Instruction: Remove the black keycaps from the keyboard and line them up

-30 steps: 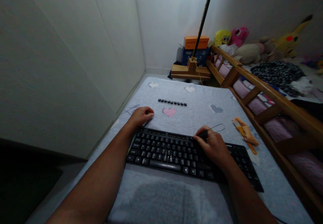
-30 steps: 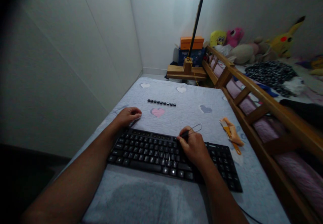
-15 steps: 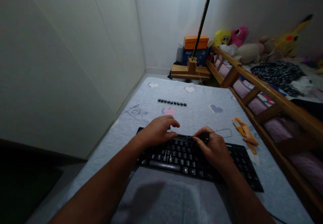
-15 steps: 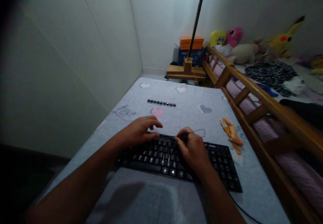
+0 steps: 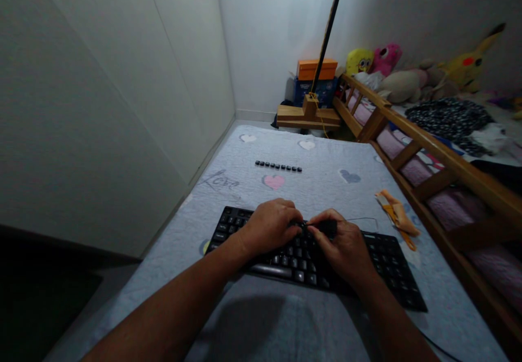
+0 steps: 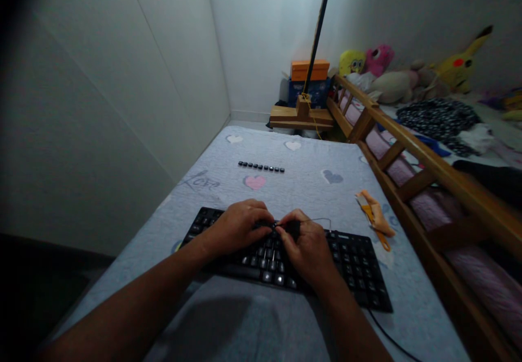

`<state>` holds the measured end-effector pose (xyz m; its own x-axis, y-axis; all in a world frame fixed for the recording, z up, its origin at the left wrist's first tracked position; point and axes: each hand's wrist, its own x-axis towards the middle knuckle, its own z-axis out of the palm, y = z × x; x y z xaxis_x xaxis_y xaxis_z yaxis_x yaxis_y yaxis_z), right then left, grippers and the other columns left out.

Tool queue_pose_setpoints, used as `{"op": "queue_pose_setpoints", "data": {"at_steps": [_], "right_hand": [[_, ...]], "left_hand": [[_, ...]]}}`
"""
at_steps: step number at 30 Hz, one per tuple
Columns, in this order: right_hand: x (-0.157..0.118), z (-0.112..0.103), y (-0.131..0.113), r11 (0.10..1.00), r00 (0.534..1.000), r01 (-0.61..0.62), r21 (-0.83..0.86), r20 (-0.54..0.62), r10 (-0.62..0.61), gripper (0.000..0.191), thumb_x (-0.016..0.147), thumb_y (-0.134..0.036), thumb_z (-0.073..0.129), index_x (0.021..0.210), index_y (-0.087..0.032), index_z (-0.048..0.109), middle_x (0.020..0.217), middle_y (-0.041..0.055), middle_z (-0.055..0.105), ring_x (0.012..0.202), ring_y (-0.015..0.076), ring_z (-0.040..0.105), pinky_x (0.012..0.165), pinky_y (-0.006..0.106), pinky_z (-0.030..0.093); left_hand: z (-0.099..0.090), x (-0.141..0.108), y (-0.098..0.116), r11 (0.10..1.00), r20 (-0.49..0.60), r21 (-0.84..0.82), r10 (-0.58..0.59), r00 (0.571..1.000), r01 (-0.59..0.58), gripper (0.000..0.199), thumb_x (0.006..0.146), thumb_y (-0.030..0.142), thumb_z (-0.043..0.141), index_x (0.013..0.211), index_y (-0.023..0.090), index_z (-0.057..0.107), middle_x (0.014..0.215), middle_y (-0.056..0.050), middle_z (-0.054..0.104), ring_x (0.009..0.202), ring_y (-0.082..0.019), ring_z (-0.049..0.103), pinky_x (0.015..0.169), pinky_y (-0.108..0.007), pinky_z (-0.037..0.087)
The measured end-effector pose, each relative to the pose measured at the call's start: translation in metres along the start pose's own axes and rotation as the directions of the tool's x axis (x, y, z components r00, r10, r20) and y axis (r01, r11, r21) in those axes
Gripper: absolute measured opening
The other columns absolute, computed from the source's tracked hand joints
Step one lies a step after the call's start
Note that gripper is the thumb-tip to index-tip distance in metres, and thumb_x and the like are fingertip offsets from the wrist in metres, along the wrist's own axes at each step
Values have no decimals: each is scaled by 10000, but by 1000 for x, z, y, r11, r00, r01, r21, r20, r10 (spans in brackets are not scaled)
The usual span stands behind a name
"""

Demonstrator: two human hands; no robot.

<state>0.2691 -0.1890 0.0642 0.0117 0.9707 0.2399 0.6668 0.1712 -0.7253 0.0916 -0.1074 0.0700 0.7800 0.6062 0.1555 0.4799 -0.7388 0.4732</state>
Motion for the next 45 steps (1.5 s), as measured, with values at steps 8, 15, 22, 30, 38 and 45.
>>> {"op": "queue_pose_setpoints", "data": {"at_steps": [8, 15, 22, 30, 38, 45], "right_hand": [[-3, 1, 2, 995, 994, 59, 76, -101, -51, 85, 776, -133, 544, 747, -211, 556, 813, 24, 652, 804, 182, 625, 754, 305, 479], [-4, 1, 11, 992, 990, 97, 76, -105, -89, 216, 769, -68, 445, 741, -210, 605, 1004, 44, 618, 970, 194, 584, 873, 337, 446], [0, 7, 9, 993, 994, 108, -38, -16, -108, 183, 805, -166, 584, 972, -208, 647, 961, 54, 555, 924, 197, 562, 826, 326, 473], [8, 0, 12, 995, 997, 69, -77, -22, -71, 120, 816, -174, 574, 892, -211, 660, 879, 38, 602, 856, 184, 590, 776, 303, 472], [77, -31, 37, 953, 996, -91, -289, -35, 84, 147, 782, -271, 624, 882, -207, 710, 823, 26, 717, 698, 163, 628, 686, 272, 456], [144, -12, 70, 888, 981, -167, -428, 17, 193, 94, 741, -196, 661, 805, -206, 728, 758, 29, 721, 684, 159, 637, 630, 245, 429]], "left_hand": [[4, 0, -2, 1000, -22, 6, 0, 1000, 0, 144, 779, 255, 621, 883, 209, 711, 858, -53, 689, 843, -199, 620, 749, -303, 479], [-1, 0, 1, 999, -25, -50, 0, 1000, -1, 137, 800, 235, 620, 900, 205, 710, 867, -24, 691, 855, -176, 622, 775, -282, 476], [3, 0, -1, 997, -58, -77, 12, 998, -16, 145, 802, 225, 625, 914, 210, 715, 859, -20, 690, 840, -168, 624, 764, -272, 476], [-10, 0, -8, 993, -47, -113, 20, 999, -25, 196, 806, 225, 621, 992, 198, 678, 952, -44, 675, 864, -169, 621, 798, -299, 486], [-41, -10, -106, 912, -92, -250, -355, 930, 324, 289, 780, 367, 600, 957, 160, 692, 798, -41, 683, 672, -153, 583, 634, -272, 456], [-16, -11, -148, 869, -245, -316, -463, 852, 381, 281, 759, 387, 556, 806, 146, 693, 767, -53, 705, 710, -187, 627, 686, -296, 464]]}}
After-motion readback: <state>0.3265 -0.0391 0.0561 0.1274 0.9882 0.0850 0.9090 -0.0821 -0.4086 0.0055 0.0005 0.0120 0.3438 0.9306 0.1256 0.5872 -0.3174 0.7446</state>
